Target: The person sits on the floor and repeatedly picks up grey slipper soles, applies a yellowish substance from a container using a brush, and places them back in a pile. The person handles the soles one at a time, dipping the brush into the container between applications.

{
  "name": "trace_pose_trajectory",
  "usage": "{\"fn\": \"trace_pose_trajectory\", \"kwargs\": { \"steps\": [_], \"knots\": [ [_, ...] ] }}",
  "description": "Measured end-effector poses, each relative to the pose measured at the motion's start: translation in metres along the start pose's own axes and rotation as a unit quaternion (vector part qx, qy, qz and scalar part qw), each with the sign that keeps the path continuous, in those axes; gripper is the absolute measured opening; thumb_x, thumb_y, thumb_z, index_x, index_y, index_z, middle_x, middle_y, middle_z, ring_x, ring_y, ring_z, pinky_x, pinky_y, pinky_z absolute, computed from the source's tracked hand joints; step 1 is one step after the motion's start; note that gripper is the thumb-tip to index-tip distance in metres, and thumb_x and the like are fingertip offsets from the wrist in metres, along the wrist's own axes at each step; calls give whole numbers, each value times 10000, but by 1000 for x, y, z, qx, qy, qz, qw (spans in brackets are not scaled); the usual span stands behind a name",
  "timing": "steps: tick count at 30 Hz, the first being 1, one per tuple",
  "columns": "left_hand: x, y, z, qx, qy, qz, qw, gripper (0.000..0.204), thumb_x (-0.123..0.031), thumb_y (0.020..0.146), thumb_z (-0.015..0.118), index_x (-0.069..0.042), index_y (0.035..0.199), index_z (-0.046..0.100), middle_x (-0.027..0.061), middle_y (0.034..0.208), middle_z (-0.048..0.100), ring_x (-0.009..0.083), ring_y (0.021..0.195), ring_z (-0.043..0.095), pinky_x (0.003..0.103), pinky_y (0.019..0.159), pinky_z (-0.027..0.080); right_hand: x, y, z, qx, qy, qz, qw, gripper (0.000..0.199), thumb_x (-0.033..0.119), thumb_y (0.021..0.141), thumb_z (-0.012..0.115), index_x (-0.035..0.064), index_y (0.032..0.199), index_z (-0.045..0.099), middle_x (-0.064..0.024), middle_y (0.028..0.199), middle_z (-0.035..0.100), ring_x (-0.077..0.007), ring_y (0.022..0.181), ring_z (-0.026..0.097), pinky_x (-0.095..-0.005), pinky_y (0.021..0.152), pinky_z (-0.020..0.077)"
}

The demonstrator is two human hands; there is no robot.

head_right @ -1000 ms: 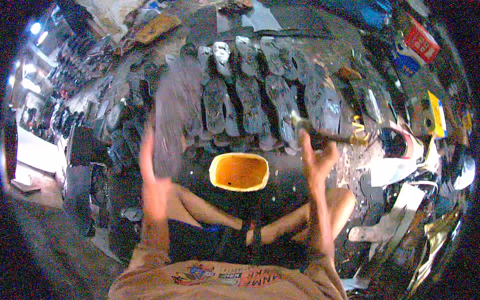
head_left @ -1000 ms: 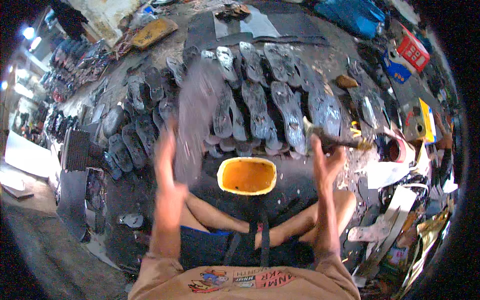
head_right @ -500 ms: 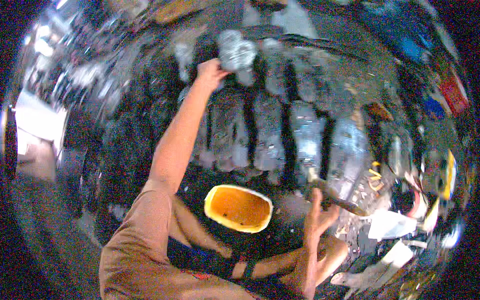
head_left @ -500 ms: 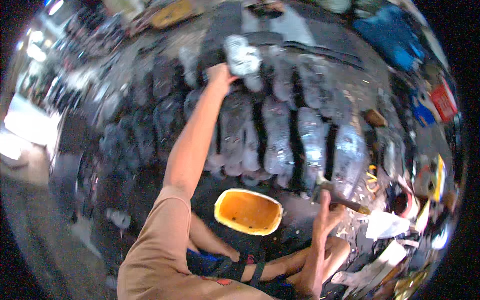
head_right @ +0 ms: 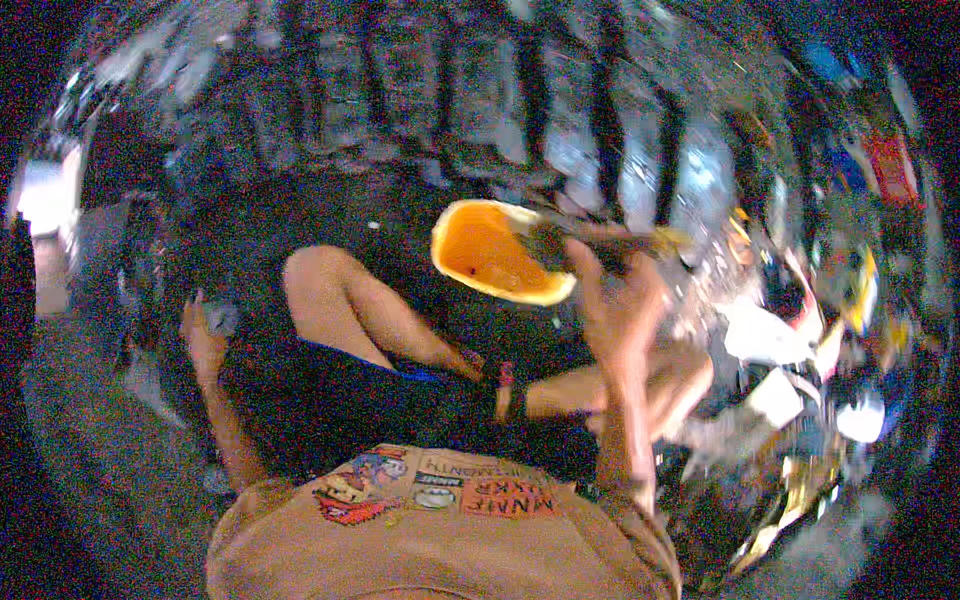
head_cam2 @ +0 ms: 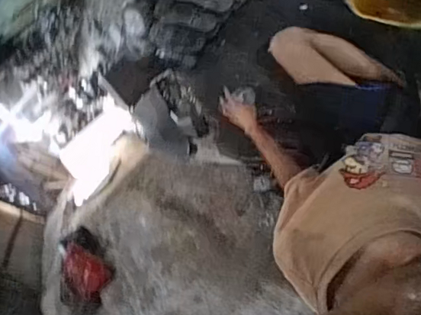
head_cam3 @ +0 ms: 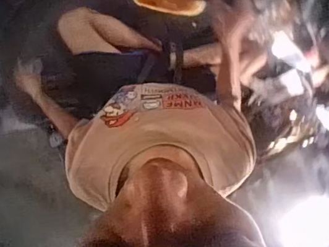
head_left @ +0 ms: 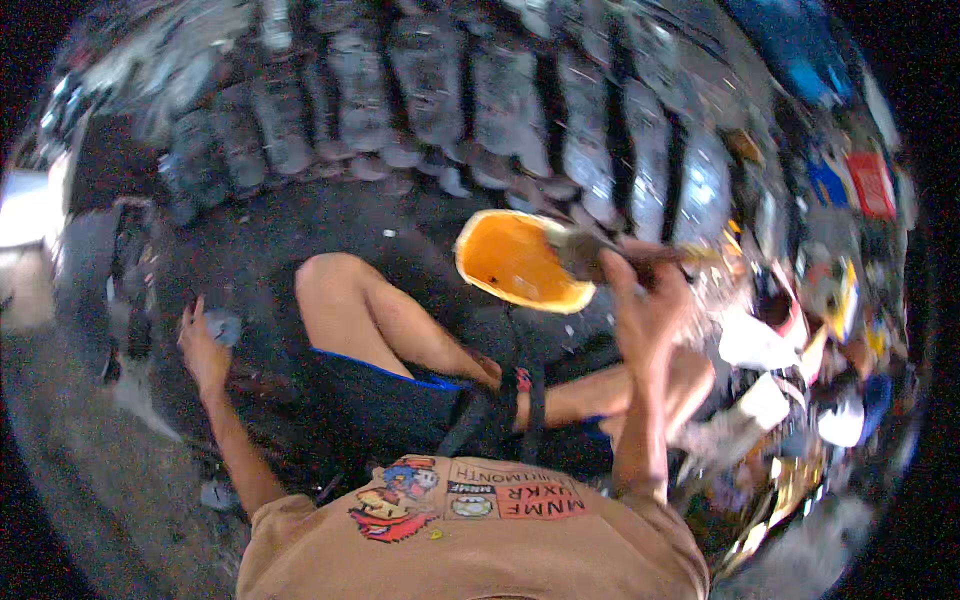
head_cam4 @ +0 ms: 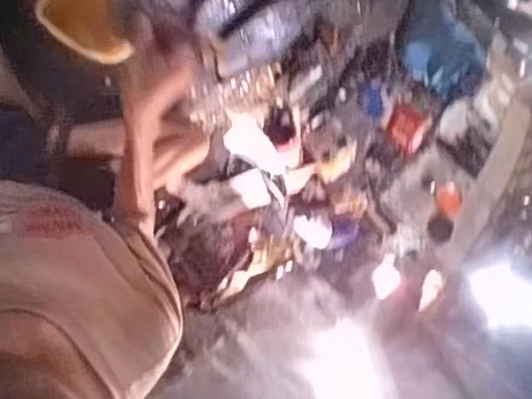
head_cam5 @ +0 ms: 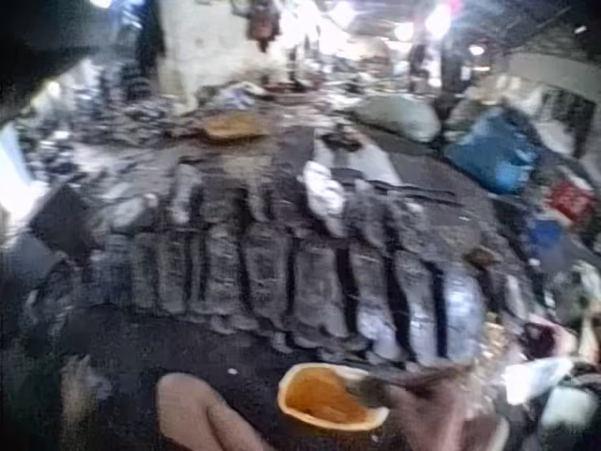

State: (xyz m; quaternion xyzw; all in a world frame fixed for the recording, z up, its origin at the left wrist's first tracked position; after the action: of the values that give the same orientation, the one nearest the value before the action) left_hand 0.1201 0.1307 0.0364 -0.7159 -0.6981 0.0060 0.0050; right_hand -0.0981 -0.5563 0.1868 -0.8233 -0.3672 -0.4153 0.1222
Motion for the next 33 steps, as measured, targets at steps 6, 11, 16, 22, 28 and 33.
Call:
{"fn": "trace_pose_trajectory", "kwargs": {
  "steps": [6, 11, 16, 22, 28, 33],
  "knots": [
    [63, -1, 19, -72, -68, 124, 987, 594, 5, 903, 622, -103, 1473, 496, 158, 1497, 504, 376, 1381, 490, 482, 1123, 428, -21, -19, 52, 24, -103, -161, 981, 190, 157, 871, 817, 39, 1009, 758, -141, 903, 747, -269, 752, 707, -366, 704, 552],
    [-34, -7, -91, -161, -344, -29, 925, 384, -105, 1032, 584, -5, 1402, 570, 177, 1380, 621, 340, 1278, 585, 405, 1097, 445, -53, -30, -7, -107, 38, -23, 993, 189, 203, 974, 713, 15, 986, 710, -126, 915, 732, -202, 831, 676, -359, 759, 538],
    [-250, -100, -97, 113, -447, 98, 882, 375, -119, 1042, 573, -13, 1401, 596, 179, 1361, 640, 313, 1264, 577, 389, 1084, 439, -101, -18, -37, -110, 23, 7, 994, 252, 221, 987, 666, -24, 1045, 652, -44, 809, 641, -127, 714, 529, -328, 649, 464],
    [-274, -179, -91, 52, -236, 96, 966, 327, -148, 912, 710, -55, 1221, 660, 157, 1454, 577, 349, 1333, 483, 484, 1156, 305, -99, -70, -3, 85, 135, 91, 983, 285, 239, 919, 727, -31, 998, 684, -79, 857, 703, -142, 749, 622, -337, 688, 532],
    [-297, -188, -107, -28, -218, 223, 950, 552, -26, 731, 763, -67, 1269, 652, 112, 1503, 565, 342, 1401, 461, 464, 1192, 312, -139, -39, -31, -98, 628, 296, 713, 274, 298, 1005, 674, 46, 1111, 664, -66, 986, 727, -157, 765, 699, -270, 559, 547],
    [-285, -179, -82, 11, -243, 274, 931, 574, -22, 708, 796, -50, 1271, 683, 170, 1444, 613, 373, 1366, 522, 469, 1168, 378, -130, -38, -8, -18, 747, 304, 591, 260, 296, 1024, 656, 97, 1189, 683, -37, 957, 763, -161, 719, 719, -308, 571, 604]
  ]
}}
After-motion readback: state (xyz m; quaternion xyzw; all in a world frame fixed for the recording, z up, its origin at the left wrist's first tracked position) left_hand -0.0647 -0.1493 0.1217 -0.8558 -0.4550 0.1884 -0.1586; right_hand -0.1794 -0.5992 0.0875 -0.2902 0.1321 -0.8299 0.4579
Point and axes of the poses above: each hand's wrist, its own y-axis towards the middle knuckle, its own z-axis out of the palm, x = y × z, the point moved 10 cm from there along y, towards the middle knuckle
